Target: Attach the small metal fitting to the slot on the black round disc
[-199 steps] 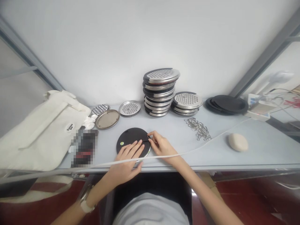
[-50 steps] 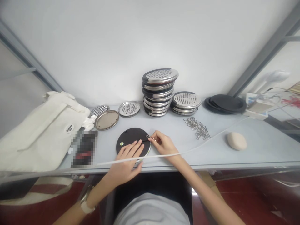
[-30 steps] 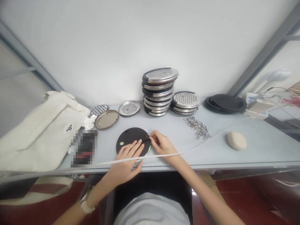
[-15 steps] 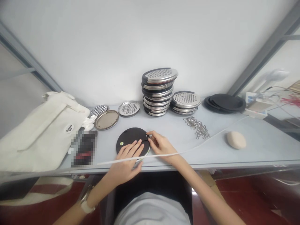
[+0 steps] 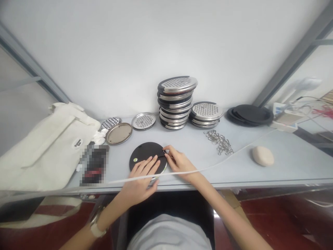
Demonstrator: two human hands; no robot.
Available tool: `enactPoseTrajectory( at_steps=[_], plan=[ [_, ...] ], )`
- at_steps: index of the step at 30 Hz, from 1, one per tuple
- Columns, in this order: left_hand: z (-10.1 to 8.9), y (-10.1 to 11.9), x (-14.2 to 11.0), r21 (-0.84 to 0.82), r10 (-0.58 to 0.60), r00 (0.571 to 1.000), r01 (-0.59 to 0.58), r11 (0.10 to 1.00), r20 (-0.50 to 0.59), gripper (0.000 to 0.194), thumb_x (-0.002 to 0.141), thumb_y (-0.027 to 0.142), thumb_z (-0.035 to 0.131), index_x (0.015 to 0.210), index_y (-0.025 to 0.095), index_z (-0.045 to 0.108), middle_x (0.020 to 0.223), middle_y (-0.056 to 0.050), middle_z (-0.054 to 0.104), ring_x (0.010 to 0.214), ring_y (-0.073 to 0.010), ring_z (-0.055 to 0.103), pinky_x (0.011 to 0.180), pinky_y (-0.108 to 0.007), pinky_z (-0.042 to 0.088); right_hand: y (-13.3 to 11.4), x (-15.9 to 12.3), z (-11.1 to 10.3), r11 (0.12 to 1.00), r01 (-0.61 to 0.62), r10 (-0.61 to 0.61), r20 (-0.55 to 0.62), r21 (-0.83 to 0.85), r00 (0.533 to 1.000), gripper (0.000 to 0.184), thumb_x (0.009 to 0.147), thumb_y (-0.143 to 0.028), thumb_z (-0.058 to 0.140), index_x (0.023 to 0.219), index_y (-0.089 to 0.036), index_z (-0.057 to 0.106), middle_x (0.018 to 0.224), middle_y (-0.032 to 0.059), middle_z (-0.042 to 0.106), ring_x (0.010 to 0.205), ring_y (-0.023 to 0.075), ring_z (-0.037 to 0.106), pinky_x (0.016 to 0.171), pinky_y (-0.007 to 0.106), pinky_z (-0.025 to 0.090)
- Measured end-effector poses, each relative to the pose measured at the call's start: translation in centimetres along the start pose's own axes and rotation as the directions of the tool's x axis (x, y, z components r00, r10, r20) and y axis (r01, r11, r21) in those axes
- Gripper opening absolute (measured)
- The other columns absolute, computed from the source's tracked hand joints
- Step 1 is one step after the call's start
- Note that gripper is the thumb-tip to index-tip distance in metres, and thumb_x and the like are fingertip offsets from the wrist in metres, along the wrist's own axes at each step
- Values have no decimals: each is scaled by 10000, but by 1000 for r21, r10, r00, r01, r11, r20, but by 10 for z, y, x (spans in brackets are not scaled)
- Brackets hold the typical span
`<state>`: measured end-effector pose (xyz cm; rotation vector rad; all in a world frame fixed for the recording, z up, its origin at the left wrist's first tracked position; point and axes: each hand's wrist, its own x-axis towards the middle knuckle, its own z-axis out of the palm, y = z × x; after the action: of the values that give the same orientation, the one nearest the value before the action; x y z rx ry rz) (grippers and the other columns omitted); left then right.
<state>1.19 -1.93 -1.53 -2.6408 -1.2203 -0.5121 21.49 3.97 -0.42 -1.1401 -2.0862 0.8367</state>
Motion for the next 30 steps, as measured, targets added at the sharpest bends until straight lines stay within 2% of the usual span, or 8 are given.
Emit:
enactPoseTrajectory(
  at_steps=[16,20,24,30],
  plan=[
    [0,0,0,1,0,1000,0,1000,10,558,908,311,434,1424,115,347,1492,-114,297,1333,-259,348,1057,-398,306,5,0,3,1000,9,-9,6,-2,1000,145,961,-257,338,1071,-209,419,776,22,605,634,159,584,643,264,439],
    [-1,0,0,2,-2,1000,2,1000,-5,558,902,314,449,1419,124,358,1485,-109,316,1325,-259,362,1054,-398,314,7,1,5,999,0,2,-47,33,999,147,954,-255,357,1086,-200,391,790,34,603,687,174,602,671,276,455],
    [-1,0,0,4,-1,1000,1,1000,8,552,910,313,432,1420,118,354,1491,-107,302,1333,-258,349,1060,-398,304,10,2,5,999,-16,21,-135,40,991,80,945,-279,386,959,-203,407,754,24,560,673,169,576,660,272,450],
    [0,0,0,11,1,1000,-2,1000,16,555,913,312,426,1425,113,345,1499,-109,281,1340,-257,336,1063,-397,298,9,3,5,999,30,-28,-162,10,986,116,933,-274,421,839,-209,440,712,3,532,636,149,532,624,258,436]
  ],
)
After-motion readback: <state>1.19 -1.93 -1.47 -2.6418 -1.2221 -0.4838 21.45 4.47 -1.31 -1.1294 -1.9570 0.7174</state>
